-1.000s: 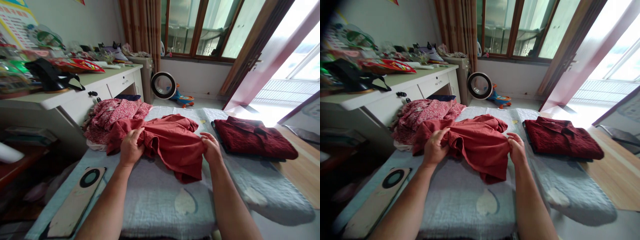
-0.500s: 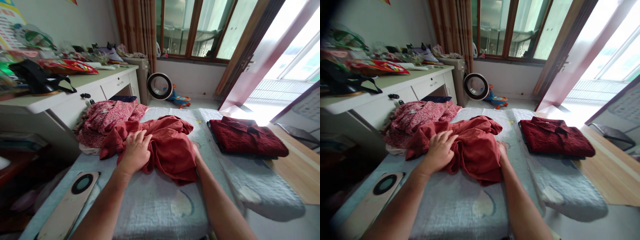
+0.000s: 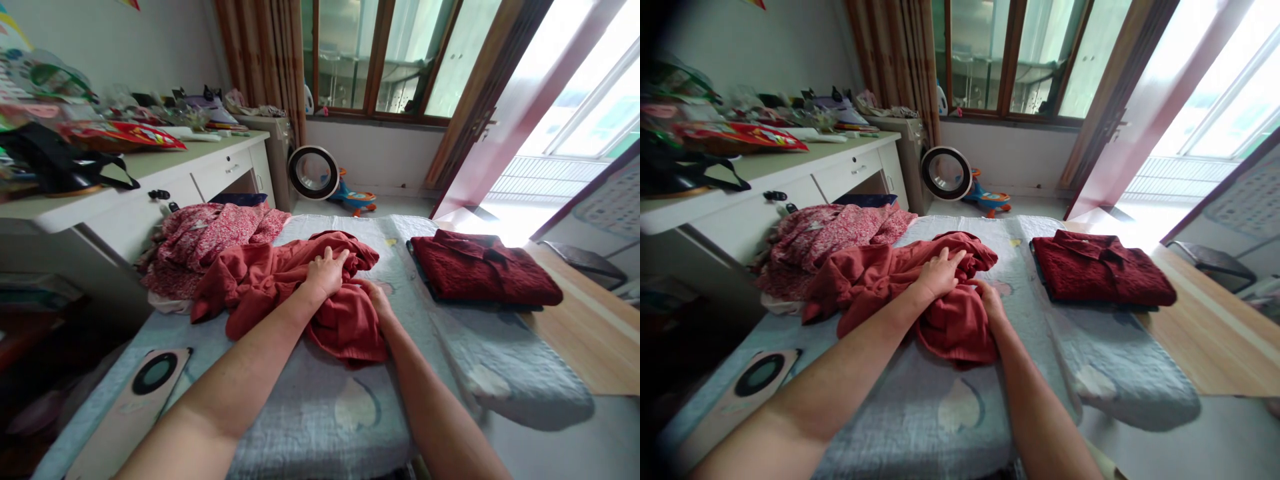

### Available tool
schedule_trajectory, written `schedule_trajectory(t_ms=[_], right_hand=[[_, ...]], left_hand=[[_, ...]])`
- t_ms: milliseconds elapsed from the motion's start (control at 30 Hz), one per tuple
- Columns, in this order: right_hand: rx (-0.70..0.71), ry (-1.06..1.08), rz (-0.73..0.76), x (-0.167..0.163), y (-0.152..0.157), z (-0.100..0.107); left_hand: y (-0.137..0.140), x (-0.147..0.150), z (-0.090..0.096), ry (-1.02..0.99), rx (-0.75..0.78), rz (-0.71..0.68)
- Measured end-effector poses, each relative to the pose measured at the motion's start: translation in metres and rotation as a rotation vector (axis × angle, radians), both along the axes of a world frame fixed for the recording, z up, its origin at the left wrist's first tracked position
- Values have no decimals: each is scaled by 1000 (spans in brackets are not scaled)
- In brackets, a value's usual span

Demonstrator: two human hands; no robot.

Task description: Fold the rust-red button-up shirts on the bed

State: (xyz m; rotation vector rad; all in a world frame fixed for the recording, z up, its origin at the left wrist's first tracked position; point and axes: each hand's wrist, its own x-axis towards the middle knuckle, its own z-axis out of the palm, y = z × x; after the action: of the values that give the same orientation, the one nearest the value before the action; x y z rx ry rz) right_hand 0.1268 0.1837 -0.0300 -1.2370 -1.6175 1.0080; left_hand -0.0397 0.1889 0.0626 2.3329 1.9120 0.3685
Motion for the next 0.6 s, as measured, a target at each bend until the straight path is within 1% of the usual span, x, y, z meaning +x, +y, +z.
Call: schedule_trajectory(t_ms=[100,233,333,400,467,500,567,600], right_hand=[[43,-92,-18,0,-1,3],[126,-175,-62,-5,-5,4],[210,-247,-147,-6,-6,2],[263,-269,-226,-4,-4,-1],[240,-233,-278,-2,0,-5],[196,-196,-294,-1,3,-7],[79,-103,-318,3,11,-10],[34,-50,-304,4,16,-10]], left_hand=[[-3,-15,-19,63,-32,17],[-13,-31,-39,139,-3,53],[-20,-36,-50,138,84,64],[-23,-38,-53,82,181,20],[-30,-40,-50,0,233,-101],[-34,-41,-46,-45,214,-173],[-47,-43,-38,-134,92,-275],[-54,-43,-35,-172,17,-295]])
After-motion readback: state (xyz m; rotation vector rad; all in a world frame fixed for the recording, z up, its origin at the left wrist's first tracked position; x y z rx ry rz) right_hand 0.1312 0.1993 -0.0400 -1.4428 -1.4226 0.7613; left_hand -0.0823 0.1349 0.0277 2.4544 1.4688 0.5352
